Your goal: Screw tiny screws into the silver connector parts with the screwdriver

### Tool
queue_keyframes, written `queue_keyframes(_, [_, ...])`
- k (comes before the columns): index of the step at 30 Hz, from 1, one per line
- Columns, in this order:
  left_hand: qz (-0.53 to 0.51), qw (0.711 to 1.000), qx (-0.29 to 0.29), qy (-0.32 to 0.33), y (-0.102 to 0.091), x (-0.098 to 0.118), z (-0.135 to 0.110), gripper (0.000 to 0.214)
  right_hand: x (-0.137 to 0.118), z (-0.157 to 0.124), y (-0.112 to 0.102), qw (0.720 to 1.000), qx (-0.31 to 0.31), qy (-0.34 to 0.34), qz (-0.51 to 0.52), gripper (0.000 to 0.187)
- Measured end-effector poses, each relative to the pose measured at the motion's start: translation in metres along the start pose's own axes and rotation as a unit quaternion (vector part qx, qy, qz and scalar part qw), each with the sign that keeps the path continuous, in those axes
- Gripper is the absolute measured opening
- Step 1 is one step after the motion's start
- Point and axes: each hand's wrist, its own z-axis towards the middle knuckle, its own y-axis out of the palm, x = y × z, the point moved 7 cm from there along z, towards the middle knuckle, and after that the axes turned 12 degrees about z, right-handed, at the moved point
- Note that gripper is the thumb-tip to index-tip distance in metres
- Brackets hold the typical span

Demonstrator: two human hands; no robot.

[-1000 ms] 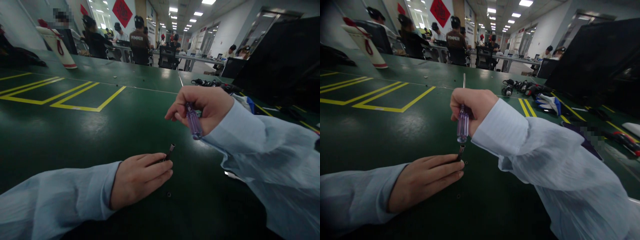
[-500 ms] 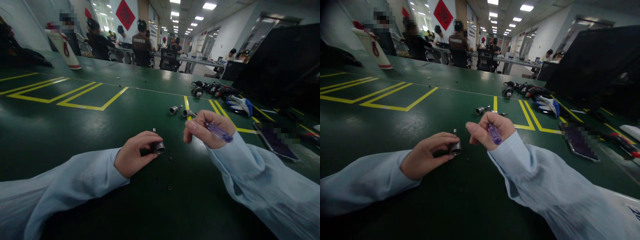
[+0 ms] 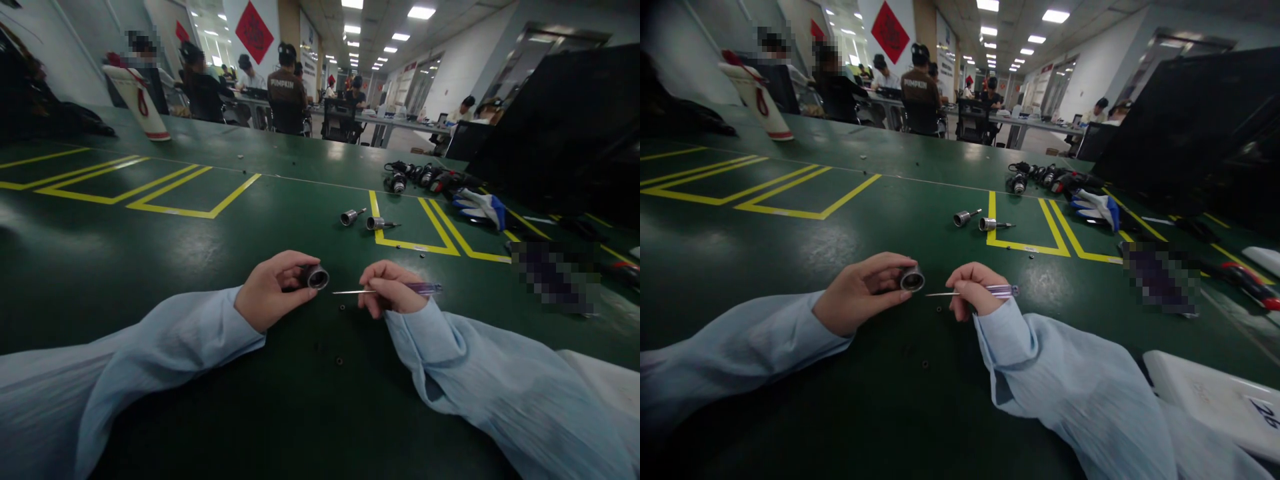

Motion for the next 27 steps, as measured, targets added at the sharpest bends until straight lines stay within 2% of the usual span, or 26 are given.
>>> queue_keyframes(4, [-0.011, 1.0, 0.007, -0.006, 0.0, 0.001, -0.001, 0.04, 0.004, -0.002, -0.001, 1.0, 0.024, 0.01, 0.005, 0.014])
queue_keyframes(8, [0.014, 1.0, 0.008, 0.003, 0.0, 0.004, -0.004, 0.04, 0.005, -0.004, -0.009, 0.998, 0.052, 0.026, -0.008, 0.009])
queue_keyframes(15, [0.04, 0.999, 0.004, 0.007, 0.001, 0.006, -0.007, 0.038, 0.006, -0.003, -0.012, 0.998, 0.059, 0.03, -0.018, 0.012])
queue_keyframes(21, [0.039, 0.999, 0.008, 0.009, 0.001, 0.008, -0.007, 0.036, 0.001, -0.001, -0.015, 0.993, 0.073, 0.024, -0.087, 0.013])
queue_keyframes(27, [0.021, 1.0, 0.005, -0.002, 0.001, 0.006, -0.007, 0.037, 0.004, 0.004, -0.018, 0.991, 0.086, 0.06, -0.084, 0.01])
